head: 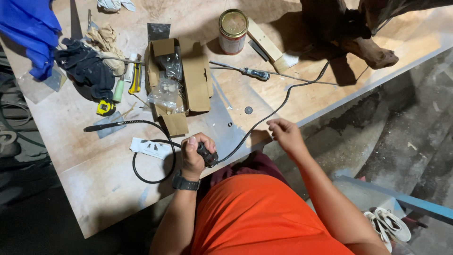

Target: The person assembles a handheld rotary tool by attaching a small metal bit and tightening it with a screwdriver. They then place the tool on the table and open a cardboard box to retrieve additional small parts.

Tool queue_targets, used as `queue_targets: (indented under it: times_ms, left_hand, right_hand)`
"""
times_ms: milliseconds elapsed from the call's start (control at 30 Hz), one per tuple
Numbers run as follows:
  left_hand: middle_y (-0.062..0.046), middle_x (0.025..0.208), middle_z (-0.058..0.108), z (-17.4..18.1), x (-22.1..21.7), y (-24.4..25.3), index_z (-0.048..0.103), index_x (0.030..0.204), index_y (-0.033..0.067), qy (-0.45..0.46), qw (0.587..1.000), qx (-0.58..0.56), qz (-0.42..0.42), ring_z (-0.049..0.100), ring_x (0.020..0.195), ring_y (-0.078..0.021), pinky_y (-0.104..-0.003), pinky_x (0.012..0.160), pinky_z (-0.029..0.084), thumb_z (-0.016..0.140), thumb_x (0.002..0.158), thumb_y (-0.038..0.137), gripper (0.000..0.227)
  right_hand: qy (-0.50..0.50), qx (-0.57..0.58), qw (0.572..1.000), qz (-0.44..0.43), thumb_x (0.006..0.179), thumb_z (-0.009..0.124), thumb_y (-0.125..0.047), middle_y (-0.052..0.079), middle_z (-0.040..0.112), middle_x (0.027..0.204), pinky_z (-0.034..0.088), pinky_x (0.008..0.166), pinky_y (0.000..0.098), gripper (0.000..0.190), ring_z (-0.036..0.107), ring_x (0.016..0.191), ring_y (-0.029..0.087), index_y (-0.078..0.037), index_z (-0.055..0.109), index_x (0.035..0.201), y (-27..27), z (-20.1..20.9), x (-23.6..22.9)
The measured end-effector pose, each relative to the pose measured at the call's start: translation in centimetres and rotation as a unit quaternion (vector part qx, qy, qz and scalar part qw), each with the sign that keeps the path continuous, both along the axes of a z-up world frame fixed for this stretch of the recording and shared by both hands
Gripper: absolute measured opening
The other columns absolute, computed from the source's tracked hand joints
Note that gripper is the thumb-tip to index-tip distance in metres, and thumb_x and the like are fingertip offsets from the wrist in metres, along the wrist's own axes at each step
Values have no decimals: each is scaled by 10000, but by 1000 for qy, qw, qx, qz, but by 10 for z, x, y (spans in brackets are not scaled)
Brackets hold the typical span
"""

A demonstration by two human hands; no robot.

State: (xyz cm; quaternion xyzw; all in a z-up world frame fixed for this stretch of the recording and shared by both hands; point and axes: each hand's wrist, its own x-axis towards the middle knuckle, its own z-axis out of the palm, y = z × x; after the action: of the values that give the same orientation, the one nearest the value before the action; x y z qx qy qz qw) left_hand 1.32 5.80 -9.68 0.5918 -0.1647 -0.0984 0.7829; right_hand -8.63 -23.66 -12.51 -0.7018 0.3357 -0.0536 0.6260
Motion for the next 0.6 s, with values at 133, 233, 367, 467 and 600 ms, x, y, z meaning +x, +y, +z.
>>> queue_targets:
  times_ms: [133, 233, 367, 467, 600]
  left_hand:
    - [-94, 506, 575, -5, 3, -6, 546, 640, 90, 4, 1000, -7, -7, 659, 552, -228, -303, 609, 551, 341, 1115, 439, 625]
    - [-110, 491, 565, -3, 5, -12, 549, 635, 72, -2, 1000, -13, -8, 646, 517, -245, -314, 587, 551, 324, 1116, 435, 643]
    - [-118, 495, 576, 5, 1, -19, 562, 651, 61, 0, 1000, -27, -13, 659, 517, -250, -324, 580, 561, 357, 1103, 456, 634]
    - [-125, 513, 599, 10, -1, -23, 577, 682, 47, -8, 1000, -23, -10, 677, 535, -250, -332, 581, 564, 413, 1082, 420, 571]
    - [-98, 554, 672, 30, -3, -26, 653, 677, 66, -54, 997, 45, -17, 713, 571, -230, -313, 610, 573, 421, 1068, 441, 589]
  right_hand:
    - [35, -80, 995, 47, 1046, 746, -120, 178, 783, 834, 598, 634, 380, 175, 716, 703, 219, -44, 856, 1158, 0, -45, -2]
    - [81, -205, 969, 109, 1001, 781, -276, 119, 839, 998, 638, 889, 472, 189, 803, 989, 361, -211, 867, 1156, -3, -80, 13]
    - [70, -337, 921, 182, 1009, 759, -300, 91, 820, 992, 646, 912, 475, 188, 803, 969, 354, -228, 842, 1161, -10, -101, 51]
    - [28, -390, 899, 199, 1007, 772, -254, 81, 791, 996, 656, 880, 443, 161, 804, 945, 340, -201, 834, 1146, -11, -111, 75]
    - [19, -401, 884, 240, 1060, 710, -322, 121, 732, 1086, 657, 874, 527, 172, 778, 999, 418, -224, 787, 1177, -12, -129, 95]
